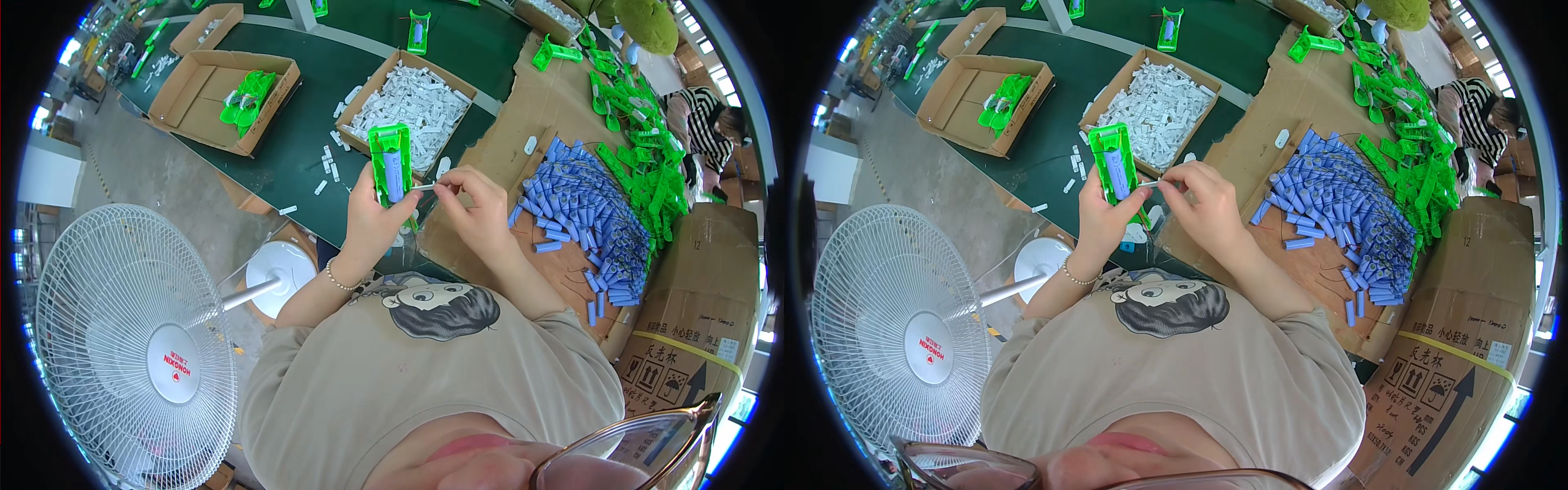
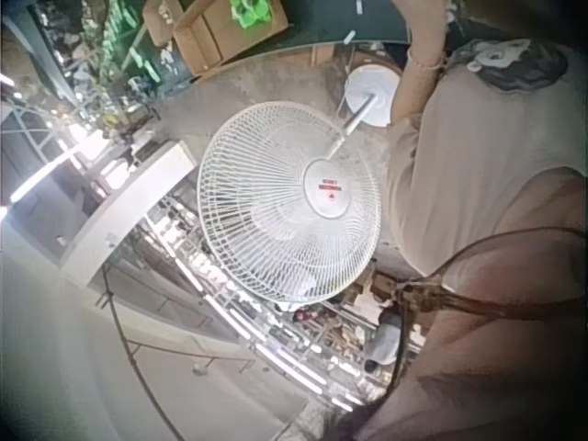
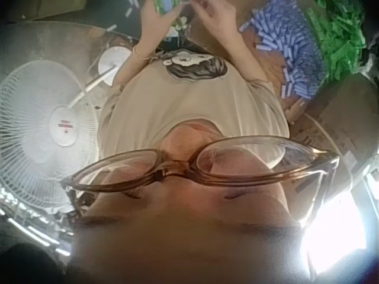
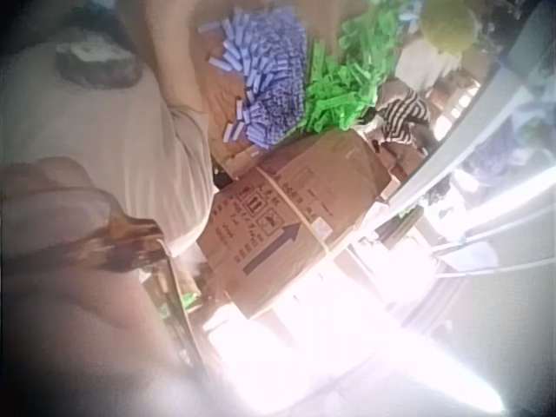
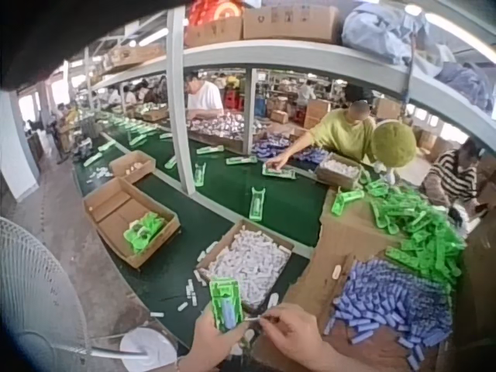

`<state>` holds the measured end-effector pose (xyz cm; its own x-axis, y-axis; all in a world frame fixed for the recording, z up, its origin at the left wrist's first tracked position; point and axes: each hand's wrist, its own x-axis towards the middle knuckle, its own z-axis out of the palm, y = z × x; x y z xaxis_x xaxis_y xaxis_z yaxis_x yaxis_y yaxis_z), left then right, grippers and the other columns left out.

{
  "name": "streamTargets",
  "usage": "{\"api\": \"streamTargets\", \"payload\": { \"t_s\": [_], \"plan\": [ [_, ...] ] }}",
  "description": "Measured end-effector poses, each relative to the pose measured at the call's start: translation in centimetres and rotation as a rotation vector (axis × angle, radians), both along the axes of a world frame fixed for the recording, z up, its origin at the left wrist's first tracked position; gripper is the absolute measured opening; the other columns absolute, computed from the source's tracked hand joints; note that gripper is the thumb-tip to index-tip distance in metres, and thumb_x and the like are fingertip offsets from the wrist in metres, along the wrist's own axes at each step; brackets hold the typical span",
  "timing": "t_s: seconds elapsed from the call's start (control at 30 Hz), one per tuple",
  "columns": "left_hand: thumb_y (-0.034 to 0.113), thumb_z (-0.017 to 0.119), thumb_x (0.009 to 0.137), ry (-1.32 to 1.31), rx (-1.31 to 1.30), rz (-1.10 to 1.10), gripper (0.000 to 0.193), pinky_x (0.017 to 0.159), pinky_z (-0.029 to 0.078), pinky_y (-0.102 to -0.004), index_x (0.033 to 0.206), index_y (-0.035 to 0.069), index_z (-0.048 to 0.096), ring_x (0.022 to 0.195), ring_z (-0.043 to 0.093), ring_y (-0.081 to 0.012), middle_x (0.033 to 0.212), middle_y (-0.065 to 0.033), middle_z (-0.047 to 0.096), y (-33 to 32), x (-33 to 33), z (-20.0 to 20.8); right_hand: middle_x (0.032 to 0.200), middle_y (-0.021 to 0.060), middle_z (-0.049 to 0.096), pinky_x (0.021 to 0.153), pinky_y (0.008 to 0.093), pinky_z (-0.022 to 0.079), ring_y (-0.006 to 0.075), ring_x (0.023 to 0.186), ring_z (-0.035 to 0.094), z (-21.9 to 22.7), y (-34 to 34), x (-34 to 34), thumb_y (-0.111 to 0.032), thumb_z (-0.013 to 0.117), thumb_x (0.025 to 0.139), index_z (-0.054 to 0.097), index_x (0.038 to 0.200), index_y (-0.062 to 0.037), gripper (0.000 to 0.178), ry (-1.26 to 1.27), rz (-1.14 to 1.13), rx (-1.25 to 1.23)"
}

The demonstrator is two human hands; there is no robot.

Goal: The person assembles flashlights by inserting batteries and electrical components into plastic casings, snapping the covers into place by hand, and placing the assembled units onto the conveyor belt.

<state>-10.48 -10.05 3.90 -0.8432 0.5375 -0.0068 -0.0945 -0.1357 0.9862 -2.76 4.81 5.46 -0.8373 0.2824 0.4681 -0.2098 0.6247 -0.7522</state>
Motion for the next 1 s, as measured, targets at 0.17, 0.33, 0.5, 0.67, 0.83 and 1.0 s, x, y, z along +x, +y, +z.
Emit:
{"api": "streamTargets", "payload": {
  "t_s": [0.17, 0.33, 0.5, 0.67, 0.83, 1.0],
  "plan": [
    [-0.001, 0.065, 0.077, 0.181, -0.078, -0.006, 0.033, 0.066, 0.051, -0.0252, 0.106, 0.000, 0.049, 0.077, 0.061, -0.0115, 0.087, -0.0059, 0.061, 0.0, 0.0, -0.8, 0.073, 0.0102, 0.061, 0.054, 0.0294, 0.044, 0.0197, 0.059, 0.057, 0.3, 1.2, -0.4, -0.011, 0.070, 0.077, 0.063, 0.081, 0.0002, 0.014, -0.143, 0.019, 0.102],
    [0.001, 0.064, 0.079, 0.096, -0.068, -0.083, 0.035, 0.068, 0.051, -0.0258, 0.110, 0.000, 0.047, 0.077, 0.060, -0.0118, 0.088, -0.0062, 0.061, 0.0, 0.3, -1.5, 0.067, 0.0084, 0.061, 0.053, 0.0276, 0.042, 0.0157, 0.058, 0.056, 0.0, 2.4, -0.1, -0.013, 0.067, 0.080, 0.065, 0.081, 0.0009, 0.015, -0.321, 0.192, -0.020],
    [0.009, 0.060, 0.088, 0.002, -0.093, -0.239, 0.034, 0.071, 0.050, -0.0263, 0.116, 0.001, 0.043, 0.080, 0.060, -0.0122, 0.093, -0.0073, 0.060, 0.3, 1.1, -2.7, 0.063, 0.0026, 0.061, 0.052, 0.0240, 0.040, 0.0062, 0.059, 0.052, 0.5, 3.1, -0.9, -0.015, 0.064, 0.085, 0.066, 0.080, 0.0025, 0.018, -0.306, -0.013, -0.458],
    [0.015, 0.049, 0.095, -0.139, -0.064, -0.352, 0.027, 0.070, 0.049, -0.0260, 0.119, 0.003, 0.043, 0.081, 0.060, -0.0114, 0.096, -0.0076, 0.059, 0.6, 1.7, -1.2, 0.061, 0.0004, 0.058, 0.052, 0.0226, 0.039, 0.0049, 0.058, 0.050, 0.3, 1.9, -1.7, -0.014, 0.064, 0.085, 0.066, 0.078, 0.0028, 0.019, -0.317, -0.045, -0.435],
    [0.015, 0.050, 0.094, -0.015, -0.201, -0.394, 0.029, 0.068, 0.050, -0.0264, 0.119, 0.003, 0.043, 0.078, 0.060, -0.0108, 0.094, -0.0077, 0.060, 0.3, 1.5, -0.6, 0.058, 0.0040, 0.056, 0.052, 0.0249, 0.040, 0.0066, 0.056, 0.049, 0.5, 2.3, -1.5, -0.016, 0.066, 0.084, 0.066, 0.076, 0.0014, 0.019, -0.385, -0.148, -0.188],
    [0.015, 0.052, 0.092, 0.057, -0.157, -0.496, 0.032, 0.066, 0.050, -0.0271, 0.120, 0.002, 0.043, 0.075, 0.060, -0.0125, 0.092, -0.0086, 0.061, -0.6, 0.1, -2.1, 0.063, 0.0029, 0.054, 0.052, 0.0282, 0.040, 0.0076, 0.058, 0.047, 0.6, 4.3, -2.2, -0.014, 0.065, 0.083, 0.065, 0.095, -0.0011, 0.017, -0.384, 0.118, -0.044]
  ]
}}
